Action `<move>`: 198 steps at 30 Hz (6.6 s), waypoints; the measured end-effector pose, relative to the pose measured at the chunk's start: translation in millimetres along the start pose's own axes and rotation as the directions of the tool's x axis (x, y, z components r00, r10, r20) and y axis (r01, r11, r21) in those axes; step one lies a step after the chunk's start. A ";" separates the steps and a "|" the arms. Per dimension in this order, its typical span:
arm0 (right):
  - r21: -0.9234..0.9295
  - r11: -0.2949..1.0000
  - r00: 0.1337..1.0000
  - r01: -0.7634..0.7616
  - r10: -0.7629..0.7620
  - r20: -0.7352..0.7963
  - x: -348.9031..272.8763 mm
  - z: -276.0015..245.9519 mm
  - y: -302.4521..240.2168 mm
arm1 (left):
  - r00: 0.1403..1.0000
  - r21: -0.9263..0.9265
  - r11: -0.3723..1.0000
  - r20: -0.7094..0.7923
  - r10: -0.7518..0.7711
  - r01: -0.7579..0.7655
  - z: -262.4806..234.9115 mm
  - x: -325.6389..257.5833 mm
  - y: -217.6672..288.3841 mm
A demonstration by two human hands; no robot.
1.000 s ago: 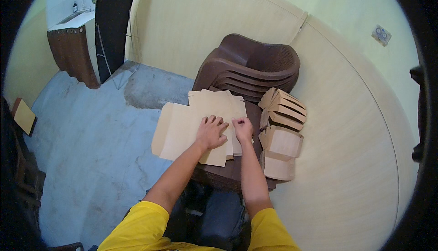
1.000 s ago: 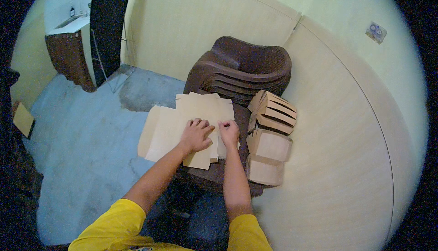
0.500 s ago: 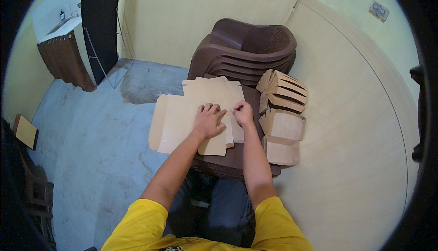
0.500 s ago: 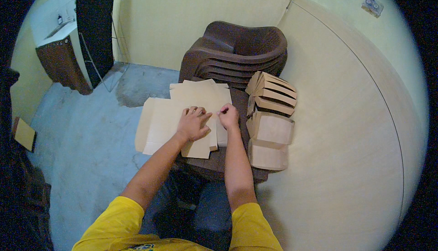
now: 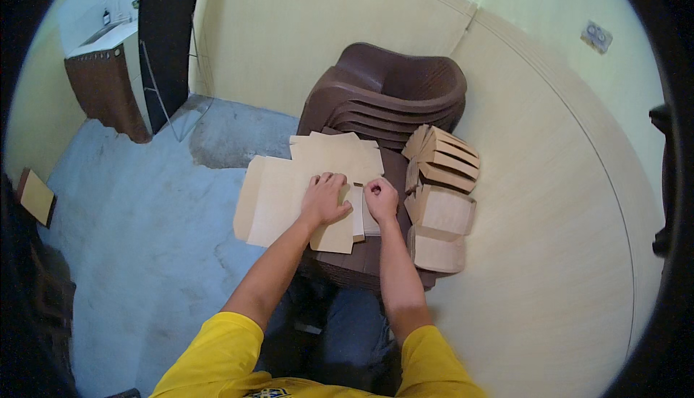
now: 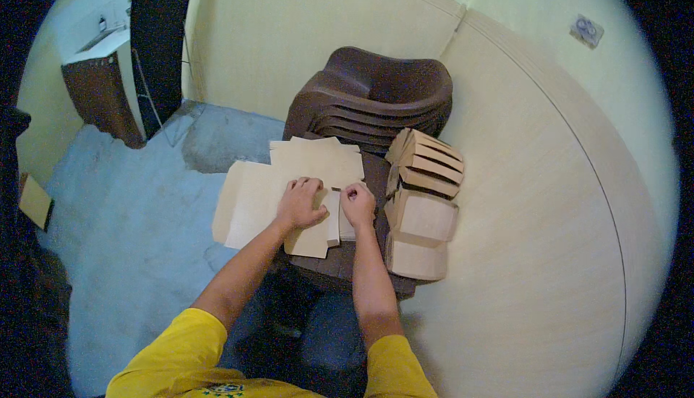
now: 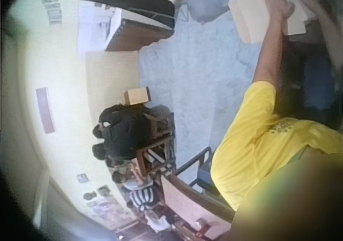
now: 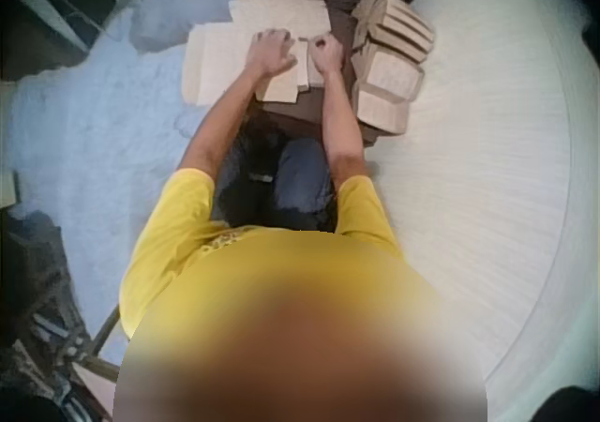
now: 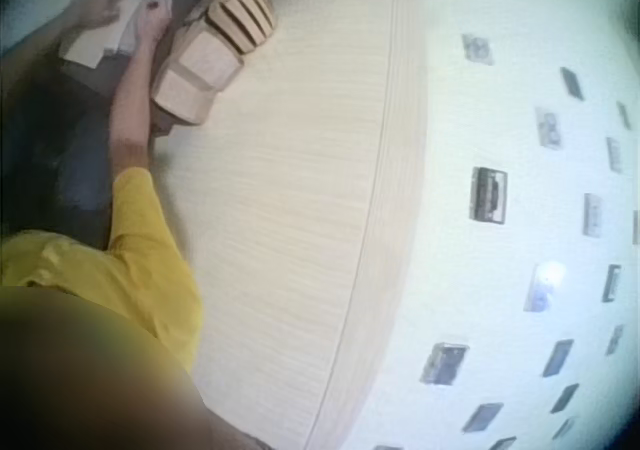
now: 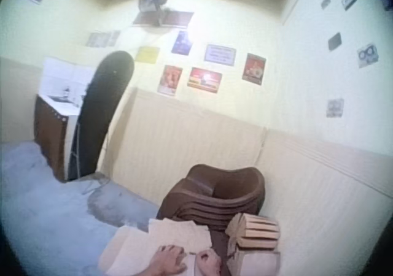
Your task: The person folds flat cardboard sheets into small rectangular boxes by hand. They repeatedly pick up a sheet, fold the sides, tuck flaps, and place the finished box into a growing stack on the right side of the table.
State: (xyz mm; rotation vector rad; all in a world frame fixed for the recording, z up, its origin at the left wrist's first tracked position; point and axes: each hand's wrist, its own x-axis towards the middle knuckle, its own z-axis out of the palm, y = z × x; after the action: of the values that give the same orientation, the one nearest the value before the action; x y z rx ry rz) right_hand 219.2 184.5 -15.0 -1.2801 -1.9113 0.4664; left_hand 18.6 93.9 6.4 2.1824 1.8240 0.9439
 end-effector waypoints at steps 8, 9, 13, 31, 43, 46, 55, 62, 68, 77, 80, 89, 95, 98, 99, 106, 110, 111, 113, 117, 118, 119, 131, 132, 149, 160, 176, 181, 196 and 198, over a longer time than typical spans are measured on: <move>0.194 0.960 0.839 0.203 -0.273 0.472 -106.5 -49.7 -53.7 | 0.999 -0.020 0.999 -0.034 0.026 -0.027 4.6 -1.2 -6.0; 0.162 0.973 0.844 0.162 -0.221 0.488 -116.2 -54.7 -56.3 | 0.999 -0.017 1.000 -0.047 0.025 -0.026 7.8 -1.8 -7.1; 0.087 0.970 0.862 0.226 -0.240 0.447 -122.0 -61.1 -61.3 | 0.999 -0.061 0.997 0.023 -0.036 0.038 14.3 9.9 -17.9; -0.541 0.840 0.974 -0.051 0.161 0.159 -68.7 -5.8 -30.7 | 0.978 0.313 0.948 0.210 -0.010 -0.058 -21.4 -50.2 -27.1; -0.314 0.933 0.984 -0.179 0.161 -0.083 -130.3 -31.4 -57.3 | 0.951 0.231 0.943 0.250 0.179 -0.238 -35.5 -86.4 -38.5; -0.176 0.956 0.968 -0.235 0.214 -0.128 -128.6 -31.4 -46.6 | 0.944 0.229 0.937 0.258 0.203 -0.264 -34.6 -90.6 -35.8; -0.389 0.916 0.994 -0.094 0.066 -0.084 -172.9 -47.9 -69.1 | 0.902 0.076 0.946 0.332 0.275 -0.316 -53.0 -105.3 -23.6; -0.302 0.887 0.921 0.350 -0.265 0.286 -133.3 -54.8 -67.2 | 0.905 0.093 0.934 0.298 0.304 -0.344 -53.5 -61.5 -20.8; -0.237 0.879 0.904 0.415 -0.367 0.222 -130.0 -43.3 -42.4 | 0.898 0.192 0.893 0.261 0.353 -0.407 -32.0 -75.0 -9.3; -0.177 0.967 0.969 0.184 -0.149 0.196 -104.4 -38.9 -60.6 | 0.973 0.059 0.975 0.094 0.210 -0.216 -17.0 -58.9 -11.0; -0.116 0.990 0.980 0.082 -0.059 0.190 -92.8 -34.8 -57.1 | 0.992 -0.033 0.992 0.035 0.119 -0.118 -18.8 -59.2 -4.2; -0.097 0.993 0.990 -0.065 0.076 0.115 -95.7 -26.7 -55.3 | 0.975 -0.195 0.966 0.109 0.196 -0.172 -27.8 -55.8 -15.3; -0.367 0.911 0.974 -0.188 0.222 0.052 -103.5 -17.1 -84.1 | 0.947 -0.320 0.909 0.091 0.309 -0.267 -18.4 -53.9 -35.7; -0.322 0.924 0.966 -0.205 0.245 0.087 -100.5 -19.1 -80.1 | 0.960 -0.340 0.917 0.107 0.260 -0.210 -19.3 -54.1 -28.2; -0.316 0.928 0.969 -0.196 0.233 0.082 -99.1 -18.7 -77.3 | 0.967 -0.344 0.926 0.139 0.214 -0.156 -21.3 -53.8 -25.2; -0.095 0.976 0.966 -0.198 0.210 0.149 -88.4 -17.4 -46.6 | 0.936 -0.388 0.921 0.304 0.177 -0.048 -30.8 -41.8 -29.6; 0.036 0.982 0.972 -0.184 0.176 0.156 -90.7 -17.1 -36.9 | 0.919 -0.436 0.892 0.290 0.266 -0.121 -28.1 -45.0 -40.8; 0.044 0.983 0.973 -0.180 0.171 0.156 -89.9 -17.4 -35.1 | 0.913 -0.430 0.892 0.293 0.282 -0.138 -28.4 -44.5 -42.8; 0.052 0.984 0.976 -0.170 0.161 0.145 -91.2 -15.9 -33.3 | 0.904 -0.439 0.889 0.317 0.287 -0.128 -29.8 -45.5 -45.7; 0.045 0.991 0.992 -0.124 0.124 0.015 -95.6 -12.5 -35.7 | 0.924 -0.541 0.839 0.343 0.170 0.046 -32.8 -49.4 -45.6; 0.023 0.984 0.984 -0.179 0.180 -0.010 -99.0 -11.0 -37.8 | 0.919 -0.545 0.825 0.385 0.088 0.150 -32.1 -52.0 -44.3; 0.051 0.994 0.993 -0.096 0.099 -0.064 -101.1 -10.0 -40.3 | 0.941 -0.623 0.754 0.338 0.023 0.206 -31.4 -52.7 -43.0; -0.144 0.989 0.995 -0.010 -0.005 -0.104 -110.7 -11.0 -56.2 | 0.997 -0.036 0.999 -0.071 -0.006 0.003 12.5 63.6 -61.9; -0.140 0.990 0.996 -0.034 0.023 -0.082 -110.3 -11.8 -56.8 | 0.999 0.031 0.999 -0.032 -0.036 0.037 18.7 71.3 -62.5; -0.165 0.985 0.997 -0.051 0.042 -0.058 -107.3 -14.3 -63.6 | 0.931 0.145 0.985 0.339 -0.137 0.092 28.1 126.5 -110.7; -0.187 0.980 0.997 -0.074 0.068 -0.040 -105.4 -10.1 -61.0 | 0.972 0.149 0.961 0.060 0.228 -0.234 14.4 62.4 -60.7; -0.282 0.942 0.968 -0.181 0.221 0.118 -14.6 4.7 -66.4 | 0.991 0.118 0.985 -0.035 0.129 -0.124 19.7 9.2 -24.7; -0.502 0.857 0.950 0.115 0.053 0.308 2.8 50.4 -76.8 | 0.998 -0.075 0.995 0.009 -0.063 0.064 7.6 8.2 -13.1; -0.640 0.757 0.947 0.133 0.093 0.307 -8.5 12.7 -70.9 | 0.985 0.104 0.983 -0.093 -0.145 0.154 15.6 4.9 -12.2; -0.604 0.792 0.955 0.089 0.105 0.279 -10.2 12.1 -68.8 | 0.980 0.092 0.981 -0.122 -0.160 0.172 11.9 4.0 -10.7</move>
State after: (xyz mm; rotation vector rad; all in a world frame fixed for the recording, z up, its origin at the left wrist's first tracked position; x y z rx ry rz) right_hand 169.8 147.4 19.0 -1.7006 -2.4354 0.0196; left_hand 16.5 103.6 -6.7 2.0289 2.1133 0.9779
